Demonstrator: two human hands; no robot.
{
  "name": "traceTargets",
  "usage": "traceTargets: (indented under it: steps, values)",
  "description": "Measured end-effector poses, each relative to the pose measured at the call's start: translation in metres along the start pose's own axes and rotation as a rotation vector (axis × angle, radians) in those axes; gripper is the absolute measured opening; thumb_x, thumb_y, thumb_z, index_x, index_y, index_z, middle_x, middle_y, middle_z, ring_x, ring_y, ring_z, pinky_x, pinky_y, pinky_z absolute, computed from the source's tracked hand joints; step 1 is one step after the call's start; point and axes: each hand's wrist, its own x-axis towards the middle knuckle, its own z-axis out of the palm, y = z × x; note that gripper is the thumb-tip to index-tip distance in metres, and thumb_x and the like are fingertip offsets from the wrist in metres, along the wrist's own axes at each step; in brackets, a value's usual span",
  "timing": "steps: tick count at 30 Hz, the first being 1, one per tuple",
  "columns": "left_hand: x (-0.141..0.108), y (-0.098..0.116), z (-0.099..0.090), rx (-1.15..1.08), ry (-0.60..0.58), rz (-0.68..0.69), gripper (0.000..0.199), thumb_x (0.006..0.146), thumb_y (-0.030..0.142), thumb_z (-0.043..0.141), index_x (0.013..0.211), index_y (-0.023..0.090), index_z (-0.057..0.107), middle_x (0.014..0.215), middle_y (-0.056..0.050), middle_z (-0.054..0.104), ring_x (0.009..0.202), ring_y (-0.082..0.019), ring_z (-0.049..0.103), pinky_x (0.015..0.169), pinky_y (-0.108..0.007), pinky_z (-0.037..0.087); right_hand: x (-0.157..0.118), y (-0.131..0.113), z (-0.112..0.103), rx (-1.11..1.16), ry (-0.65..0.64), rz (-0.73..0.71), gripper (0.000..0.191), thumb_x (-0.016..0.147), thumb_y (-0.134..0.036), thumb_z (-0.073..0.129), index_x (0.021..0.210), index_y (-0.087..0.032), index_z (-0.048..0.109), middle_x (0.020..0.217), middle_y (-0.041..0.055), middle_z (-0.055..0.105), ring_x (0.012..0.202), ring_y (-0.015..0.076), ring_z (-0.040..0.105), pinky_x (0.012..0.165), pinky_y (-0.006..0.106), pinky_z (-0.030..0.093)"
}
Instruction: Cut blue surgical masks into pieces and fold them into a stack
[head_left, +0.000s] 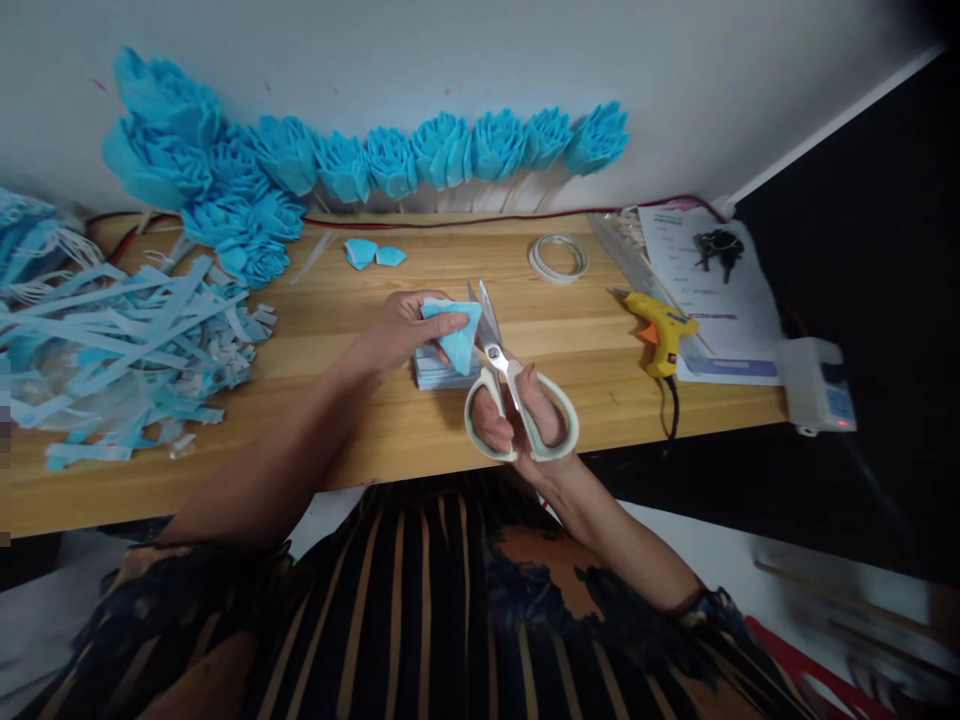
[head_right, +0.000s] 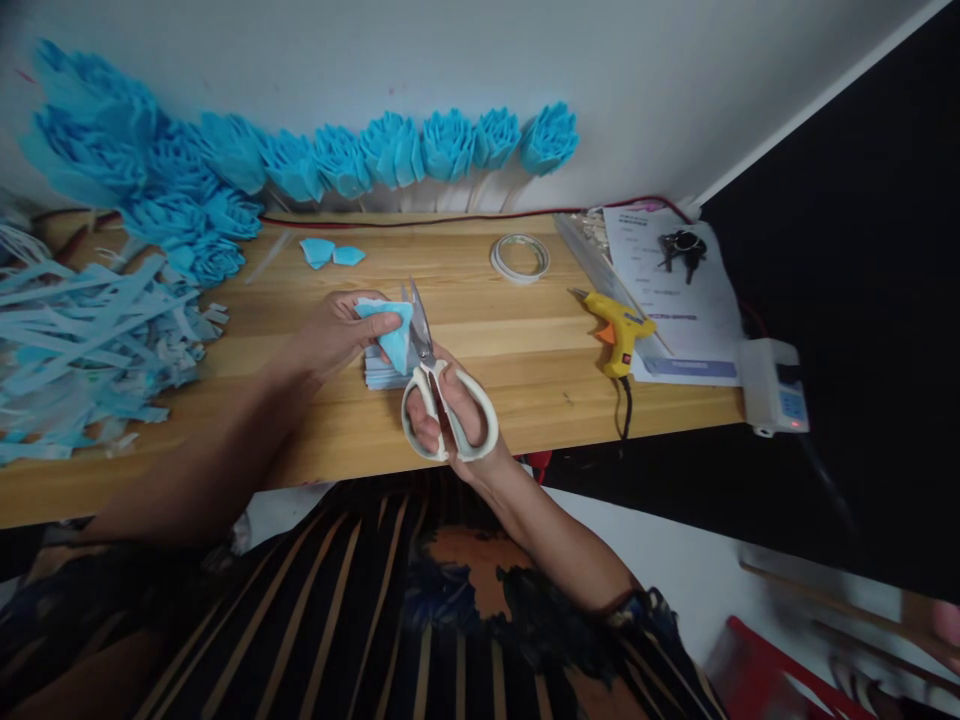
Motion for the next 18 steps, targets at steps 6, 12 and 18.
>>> traceTargets:
  steps: [6,12,18]
  values:
    - [0.003,-0.002,-0.004,-0.014,0.009,0.017,0.034,0.069,0.040,0.086,0.071,0.015,0.064,0.060,0.001,0.064,0.049,-0.009,0.060,0.044,-0.020,0.052,-0.002,-0.008,0.003,-0.044,0.077,-0.099,0.069,0.083,-0.072,0.064,0.130,-0.023,0.056,0.058,-0.0083,0.048,0.040,0.0061,0.026,0.033,0.020,0.023]
    - [0.009,-0.008,-0.008,-0.100,0.150,0.009,0.029,0.074,0.038,0.082,0.079,0.016,0.065,0.066,0.000,0.067,0.055,-0.011,0.063,0.050,-0.022,0.054,0.004,-0.053,-0.041,-0.830,0.269,-0.244,0.061,0.086,-0.057,0.067,0.137,-0.025,0.057,0.079,0.0011,0.065,0.059,0.0142,0.054,0.053,0.028,0.045]
    - [0.009,-0.009,-0.006,-0.142,0.173,0.012,0.031,0.076,0.041,0.081,0.087,0.017,0.066,0.071,-0.001,0.068,0.062,-0.012,0.066,0.055,-0.024,0.056,0.014,-0.088,-0.092,-1.987,0.292,-0.130,0.048,0.087,-0.022,0.059,0.134,-0.017,0.064,0.102,0.0142,0.074,0.090,0.0281,0.068,0.078,0.040,0.050]
